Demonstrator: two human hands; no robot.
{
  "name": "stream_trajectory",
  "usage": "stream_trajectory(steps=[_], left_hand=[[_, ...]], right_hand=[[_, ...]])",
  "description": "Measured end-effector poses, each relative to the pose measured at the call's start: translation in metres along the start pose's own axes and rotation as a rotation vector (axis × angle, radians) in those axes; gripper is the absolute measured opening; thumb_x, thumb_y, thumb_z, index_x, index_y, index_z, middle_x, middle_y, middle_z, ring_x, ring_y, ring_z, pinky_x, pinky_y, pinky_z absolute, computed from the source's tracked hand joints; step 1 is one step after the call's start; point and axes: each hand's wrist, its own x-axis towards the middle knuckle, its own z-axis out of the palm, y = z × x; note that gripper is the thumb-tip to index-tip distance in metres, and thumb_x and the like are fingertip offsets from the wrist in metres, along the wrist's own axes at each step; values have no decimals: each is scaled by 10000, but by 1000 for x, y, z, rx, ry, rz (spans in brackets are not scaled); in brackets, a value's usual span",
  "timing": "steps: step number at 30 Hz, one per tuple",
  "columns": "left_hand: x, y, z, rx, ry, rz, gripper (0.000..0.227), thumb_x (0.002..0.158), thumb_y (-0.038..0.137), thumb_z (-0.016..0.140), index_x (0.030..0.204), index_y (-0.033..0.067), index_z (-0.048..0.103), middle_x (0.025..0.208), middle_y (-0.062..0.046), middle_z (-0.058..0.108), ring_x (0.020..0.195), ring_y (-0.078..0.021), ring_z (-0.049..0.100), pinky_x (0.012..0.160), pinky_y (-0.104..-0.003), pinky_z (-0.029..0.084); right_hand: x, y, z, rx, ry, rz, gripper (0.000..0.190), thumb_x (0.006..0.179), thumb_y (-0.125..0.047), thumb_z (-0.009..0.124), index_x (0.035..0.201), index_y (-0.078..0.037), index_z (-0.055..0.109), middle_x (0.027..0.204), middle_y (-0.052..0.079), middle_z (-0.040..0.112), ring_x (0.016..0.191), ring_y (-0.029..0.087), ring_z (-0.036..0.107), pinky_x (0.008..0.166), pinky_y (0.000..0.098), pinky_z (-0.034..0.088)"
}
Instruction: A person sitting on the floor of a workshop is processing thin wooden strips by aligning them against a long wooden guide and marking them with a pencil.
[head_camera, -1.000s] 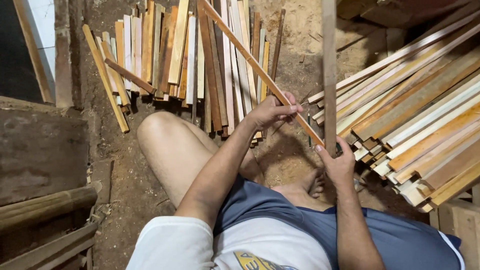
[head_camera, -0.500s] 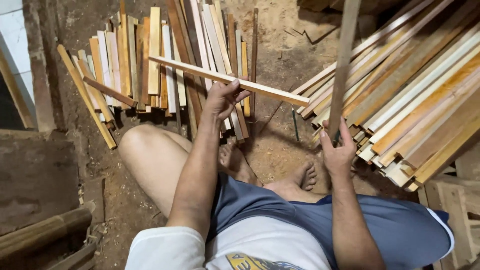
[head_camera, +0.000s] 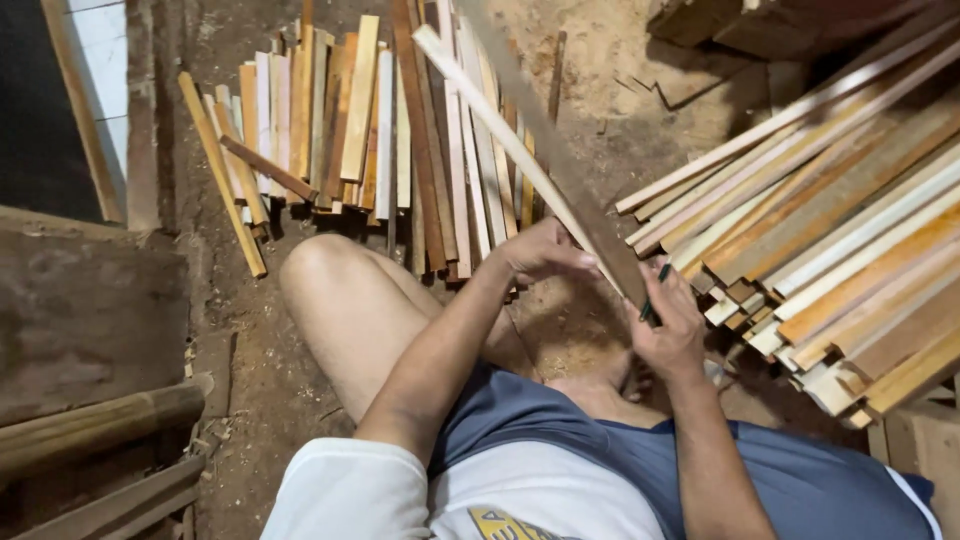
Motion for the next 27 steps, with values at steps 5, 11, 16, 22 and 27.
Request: stream_trajectory(steps=[5,11,16,22,27], left_hand=[[-11,18,41,-35,-95,43,506,706,-91,873,1112,50,607,1021,-196,726,883,-308,745,737,-452,656],[-11,22,38,-9,-67,43,495,713,-91,852,1104,75,599,1029,-182,750,811,-263,759,673,-373,659],[-6,22,31,19,-57,37,503,705,-84,852,1105,95,606,1033,-151,759,816,-249,764,672,-375,669],[-5,23,28,14,-53,56,503,691,-90,855,1097,79,611,1015,-166,761,757,-260,764,615,-356,662],[-3,26,23,33,-6,63,478,694,-75,844,1089,81,625,1012,-150,766,772,-230,765,605,-336,664]], right_hand=[[-6,-5,13,-36,-37,-85,548,811,-73,822,1339,4,694,1172,259,720,1202,480,640,1077,565,471],[-8,-9,12,-55,-31,-59,528,815,-79,823,1323,6,708,1122,256,732,1197,484,642,1083,559,477],[-11,-8,12,-58,-46,-58,530,814,-76,827,1326,-6,710,1069,251,738,1197,481,641,1089,564,474],[-14,-8,12,-69,-54,-27,540,801,-77,831,1324,-12,712,1145,243,736,1249,477,617,1107,558,458],[-12,-15,11,-63,-45,-23,513,833,-96,820,1324,-8,703,1165,271,722,1247,494,607,1100,575,457]])
